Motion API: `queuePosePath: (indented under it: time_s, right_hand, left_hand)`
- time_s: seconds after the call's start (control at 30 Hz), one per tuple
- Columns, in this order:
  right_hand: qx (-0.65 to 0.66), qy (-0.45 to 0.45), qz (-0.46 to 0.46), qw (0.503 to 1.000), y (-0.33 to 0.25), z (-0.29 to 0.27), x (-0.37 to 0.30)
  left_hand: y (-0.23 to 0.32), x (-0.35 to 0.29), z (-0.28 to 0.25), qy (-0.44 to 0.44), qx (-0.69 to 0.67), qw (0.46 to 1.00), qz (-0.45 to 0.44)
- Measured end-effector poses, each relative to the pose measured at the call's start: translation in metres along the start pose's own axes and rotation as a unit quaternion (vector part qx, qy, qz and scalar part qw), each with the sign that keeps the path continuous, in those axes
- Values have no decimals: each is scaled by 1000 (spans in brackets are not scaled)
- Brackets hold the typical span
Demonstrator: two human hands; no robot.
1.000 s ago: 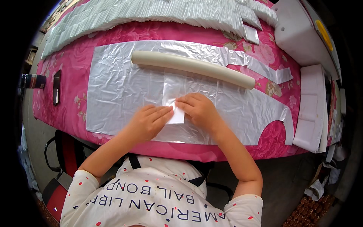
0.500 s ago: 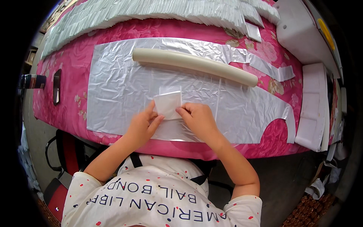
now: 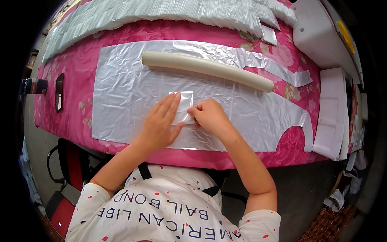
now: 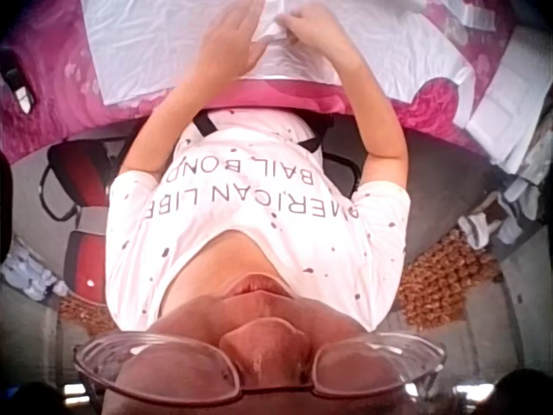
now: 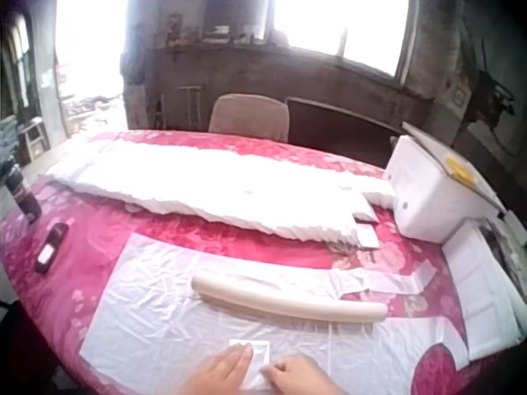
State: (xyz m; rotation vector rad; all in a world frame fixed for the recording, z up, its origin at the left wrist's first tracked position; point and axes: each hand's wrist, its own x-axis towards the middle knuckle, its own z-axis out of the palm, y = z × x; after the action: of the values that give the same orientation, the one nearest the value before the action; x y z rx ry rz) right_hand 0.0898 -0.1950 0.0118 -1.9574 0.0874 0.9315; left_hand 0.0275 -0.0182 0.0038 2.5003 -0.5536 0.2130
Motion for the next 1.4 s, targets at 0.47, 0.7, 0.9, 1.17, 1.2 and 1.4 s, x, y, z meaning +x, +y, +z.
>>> queuePosePath:
  time_s: [0.47, 0.7, 0.9, 1.17, 1.2, 1.4]
  right_hand:
    - [-234, 184, -109, 948, 1, 21, -38]
    - [-342, 226, -259, 874, -3, 8, -41]
    - [-367, 203, -429, 800, 0, 55, 17]
    - [-220, 46, -424, 877, 1, 191, -19]
    - [-195, 10, -427, 883, 2, 202, -26]
    - [-223, -63, -498, 835, -12, 176, -46]
  left_hand:
    - [1, -2, 39, -40, 53, 997, -26]
    - [-11, -29, 15, 79, -102, 992, -13]
    - [-3, -127, -38, -75, -572, 744, -337]
    - [-3, -197, -45, 46, -603, 543, -583]
    - [-6, -197, -40, 60, -608, 538, -580]
    - [1, -160, -64, -4, -398, 788, -470]
